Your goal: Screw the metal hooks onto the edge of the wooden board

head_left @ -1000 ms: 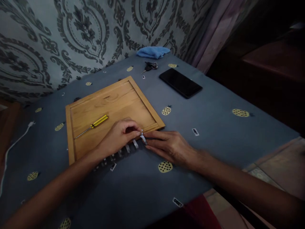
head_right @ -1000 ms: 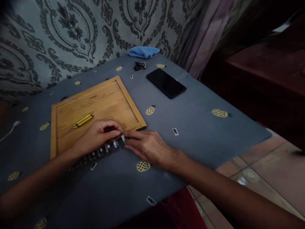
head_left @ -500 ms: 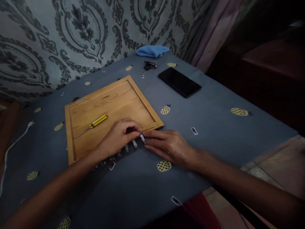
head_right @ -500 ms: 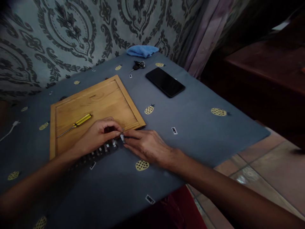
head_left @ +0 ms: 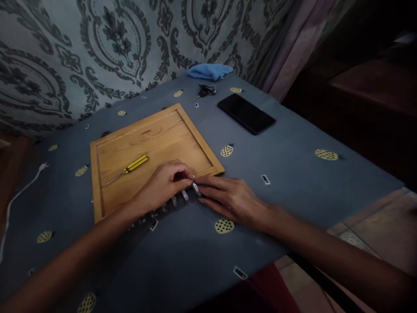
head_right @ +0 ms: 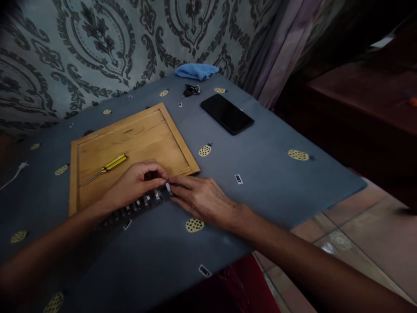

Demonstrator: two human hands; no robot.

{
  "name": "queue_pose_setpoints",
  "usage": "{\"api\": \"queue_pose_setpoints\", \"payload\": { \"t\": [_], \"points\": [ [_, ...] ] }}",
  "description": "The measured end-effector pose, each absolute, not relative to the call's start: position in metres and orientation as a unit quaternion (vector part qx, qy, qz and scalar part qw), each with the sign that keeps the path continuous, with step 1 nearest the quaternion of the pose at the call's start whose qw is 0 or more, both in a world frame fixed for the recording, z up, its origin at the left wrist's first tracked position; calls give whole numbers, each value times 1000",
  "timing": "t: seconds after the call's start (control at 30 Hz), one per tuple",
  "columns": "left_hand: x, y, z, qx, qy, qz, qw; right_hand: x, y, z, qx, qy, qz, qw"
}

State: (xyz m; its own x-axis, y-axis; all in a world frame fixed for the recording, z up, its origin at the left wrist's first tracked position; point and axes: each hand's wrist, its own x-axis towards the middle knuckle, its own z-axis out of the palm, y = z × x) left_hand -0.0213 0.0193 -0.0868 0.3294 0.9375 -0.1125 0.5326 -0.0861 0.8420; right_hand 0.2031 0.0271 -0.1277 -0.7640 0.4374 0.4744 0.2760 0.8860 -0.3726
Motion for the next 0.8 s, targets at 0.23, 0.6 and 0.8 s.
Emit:
{"api": "queue_pose_setpoints", "payload": {
  "t": [0.23,0.6,0.8],
  "points": [
    [-22,21,-84,698,524,224,434,203,28,-129,-186,-931,127,286],
    [-45,11,-65,711,591,248,289,201,27,-132,-187,-932,113,291],
    [-102,-4,-67,685,687,229,81,200,28,-132,-173,-933,111,295]
  ]
}}
